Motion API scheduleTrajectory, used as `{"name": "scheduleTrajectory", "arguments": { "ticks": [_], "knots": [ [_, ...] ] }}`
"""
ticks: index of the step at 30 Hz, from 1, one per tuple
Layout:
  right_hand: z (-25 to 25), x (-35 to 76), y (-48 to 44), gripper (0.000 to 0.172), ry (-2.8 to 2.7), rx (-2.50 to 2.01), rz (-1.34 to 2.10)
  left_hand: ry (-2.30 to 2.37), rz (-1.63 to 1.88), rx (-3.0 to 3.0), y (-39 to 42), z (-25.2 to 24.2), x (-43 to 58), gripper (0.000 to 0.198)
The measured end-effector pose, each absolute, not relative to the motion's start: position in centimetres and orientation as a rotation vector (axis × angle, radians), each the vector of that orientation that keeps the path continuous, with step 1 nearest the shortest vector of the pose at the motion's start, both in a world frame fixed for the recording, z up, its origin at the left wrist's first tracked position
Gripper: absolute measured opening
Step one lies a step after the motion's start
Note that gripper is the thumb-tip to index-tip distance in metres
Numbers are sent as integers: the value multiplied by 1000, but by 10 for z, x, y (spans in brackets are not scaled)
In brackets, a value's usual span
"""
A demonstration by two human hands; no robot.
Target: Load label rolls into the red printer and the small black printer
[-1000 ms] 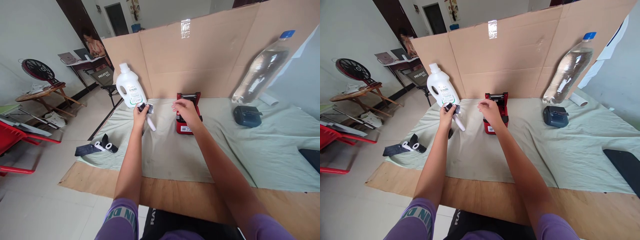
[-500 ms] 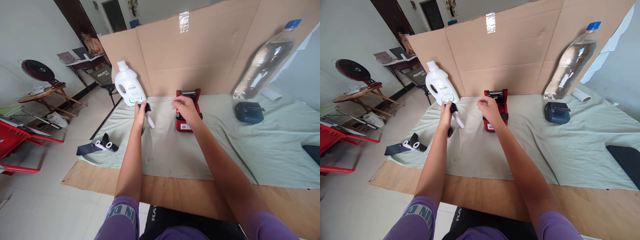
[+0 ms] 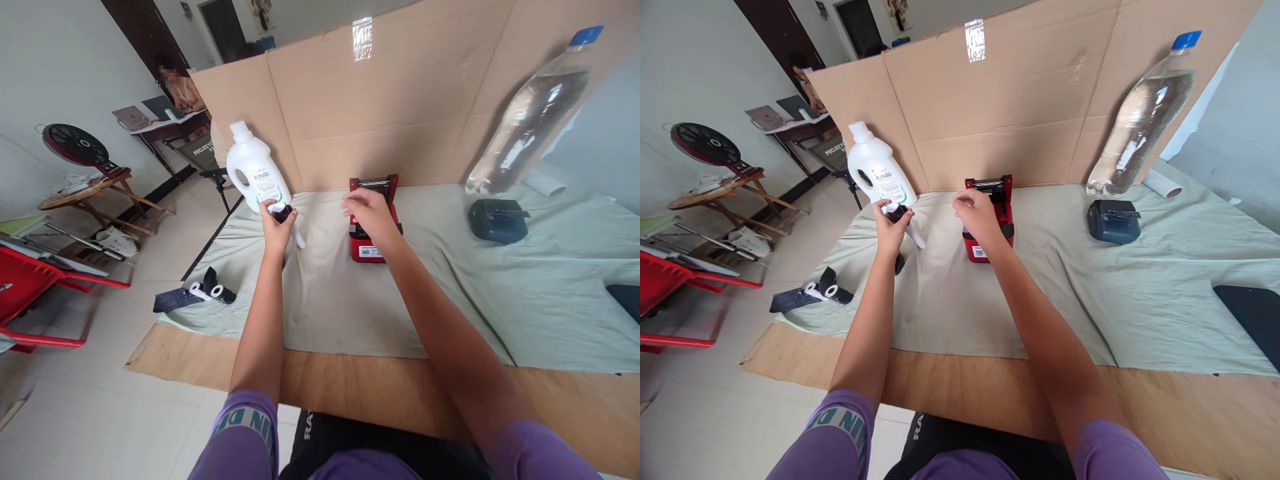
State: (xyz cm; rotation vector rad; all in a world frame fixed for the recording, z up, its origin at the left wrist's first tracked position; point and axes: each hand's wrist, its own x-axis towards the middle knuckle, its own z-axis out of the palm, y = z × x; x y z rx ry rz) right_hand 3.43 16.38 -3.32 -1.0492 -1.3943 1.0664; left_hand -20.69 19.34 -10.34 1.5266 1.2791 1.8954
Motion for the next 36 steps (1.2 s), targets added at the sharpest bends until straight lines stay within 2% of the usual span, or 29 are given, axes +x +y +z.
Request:
{"name": "scheduleTrajectory", "arguments": {
  "ticks": [5, 9, 13, 17, 25, 32, 36],
  "knots": [
    [-33, 34, 163, 7, -1411, -1052, 1074, 1685, 1656, 1567, 187, -101, -204, 32],
    [-33, 34, 163, 7, -1415, -1047, 1077, 1744, 1591, 1577, 184, -96, -201, 35],
    [-32, 34, 162, 7, -1428, -1039, 1066, 1835, 1377, 1716, 185, -102, -198, 20],
    [-34, 34, 162, 7, -1440, -1031, 1064, 1965, 1245, 1690, 188, -121, -189, 16],
    [-37, 30, 165, 8, -1459, -1024, 1055, 2095, 1163, 1605, 194, -159, -174, 17],
    [-42, 28, 169, 10, -1471, -992, 1049, 2488, 769, 1805, 180, -148, -163, 28],
    [-41, 29, 167, 10, -1470, -996, 1054, 2482, 680, 1849, 176, -143, -164, 30]
  ]
}}
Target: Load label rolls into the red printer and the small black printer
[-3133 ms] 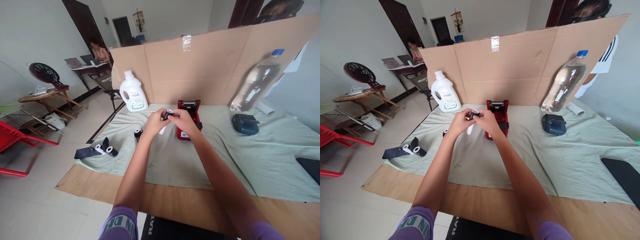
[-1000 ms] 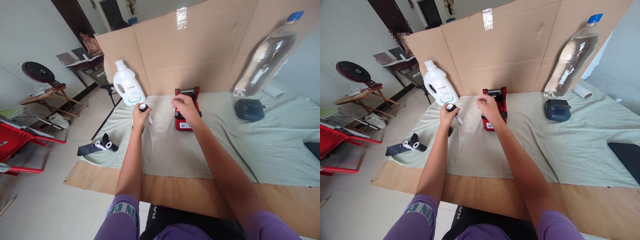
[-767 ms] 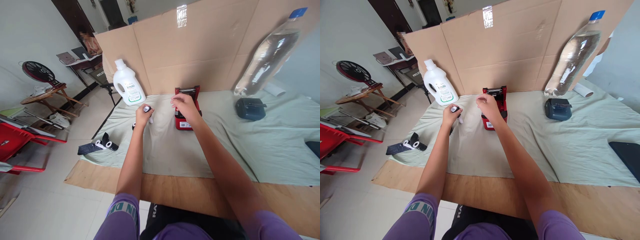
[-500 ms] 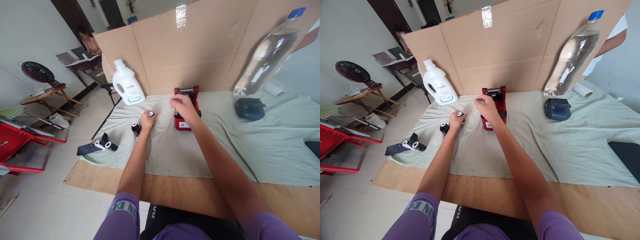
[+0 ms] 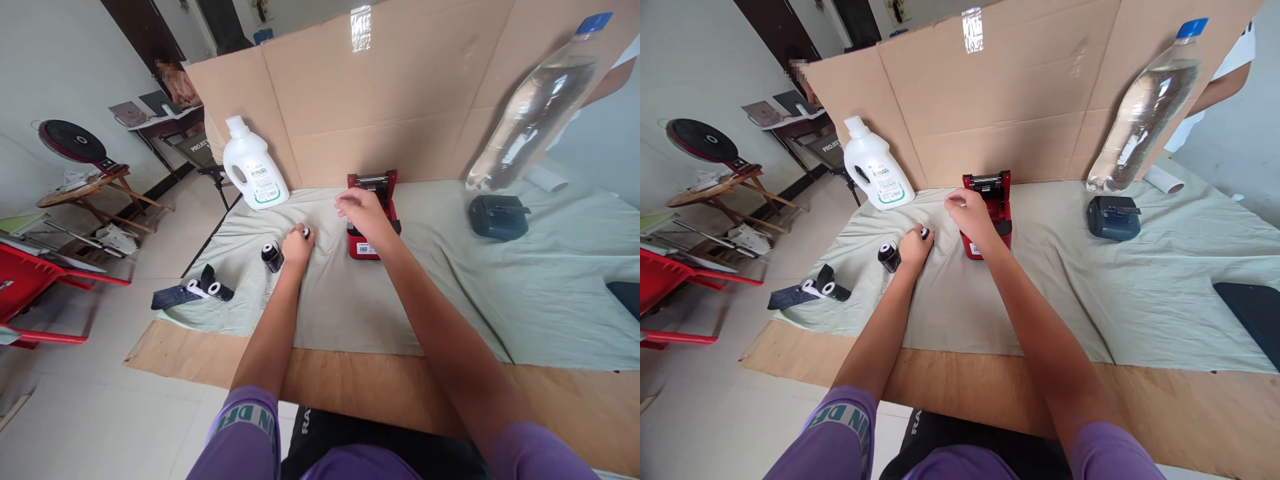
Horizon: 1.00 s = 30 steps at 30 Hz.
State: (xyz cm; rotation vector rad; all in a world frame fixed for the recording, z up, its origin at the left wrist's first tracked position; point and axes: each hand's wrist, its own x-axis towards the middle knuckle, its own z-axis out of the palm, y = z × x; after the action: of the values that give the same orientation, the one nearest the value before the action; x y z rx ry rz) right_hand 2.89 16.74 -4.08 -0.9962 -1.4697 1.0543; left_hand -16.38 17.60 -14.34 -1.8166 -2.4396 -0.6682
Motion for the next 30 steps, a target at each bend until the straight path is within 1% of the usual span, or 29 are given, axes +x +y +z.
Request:
{"name": "scheduleTrajectory", "arguments": {
  "ticks": [5, 9, 14, 16, 18, 20, 23, 25, 27, 30],
  "knots": [
    [-36, 29, 162, 9, -1473, -1018, 1074, -2476, -735, -1864, 177, -146, -167, 23],
    [-33, 30, 159, 10, -1474, -1010, 1093, -2417, -939, -1864, 174, -139, -168, 12],
    [-31, 35, 162, 11, -1455, -992, 1110, -2225, -1347, -1744, 165, -96, -200, 16],
    [-31, 37, 164, 11, -1443, -990, 1113, -2203, -1376, -1669, 162, -74, -227, 17],
    [-30, 39, 166, 10, -1432, -995, 1113, -2239, -1264, -1603, 159, -60, -258, 17],
    [-29, 39, 167, 9, -1421, -994, 1114, -2357, -1023, -1584, 157, -57, -286, 14],
    [-28, 38, 166, 8, -1413, -970, 1119, -2516, -539, -1672, 153, -73, -316, 11],
    [-27, 38, 166, 6, -1412, -955, 1120, -2565, -310, -1690, 149, -90, -325, 15],
    [-27, 38, 166, 6, -1411, -950, 1122, -2614, -197, -1678, 145, -105, -327, 19],
    [-26, 40, 165, 6, -1400, -969, 1129, -2674, -142, -1678, 140, -119, -324, 24]
  ]
}}
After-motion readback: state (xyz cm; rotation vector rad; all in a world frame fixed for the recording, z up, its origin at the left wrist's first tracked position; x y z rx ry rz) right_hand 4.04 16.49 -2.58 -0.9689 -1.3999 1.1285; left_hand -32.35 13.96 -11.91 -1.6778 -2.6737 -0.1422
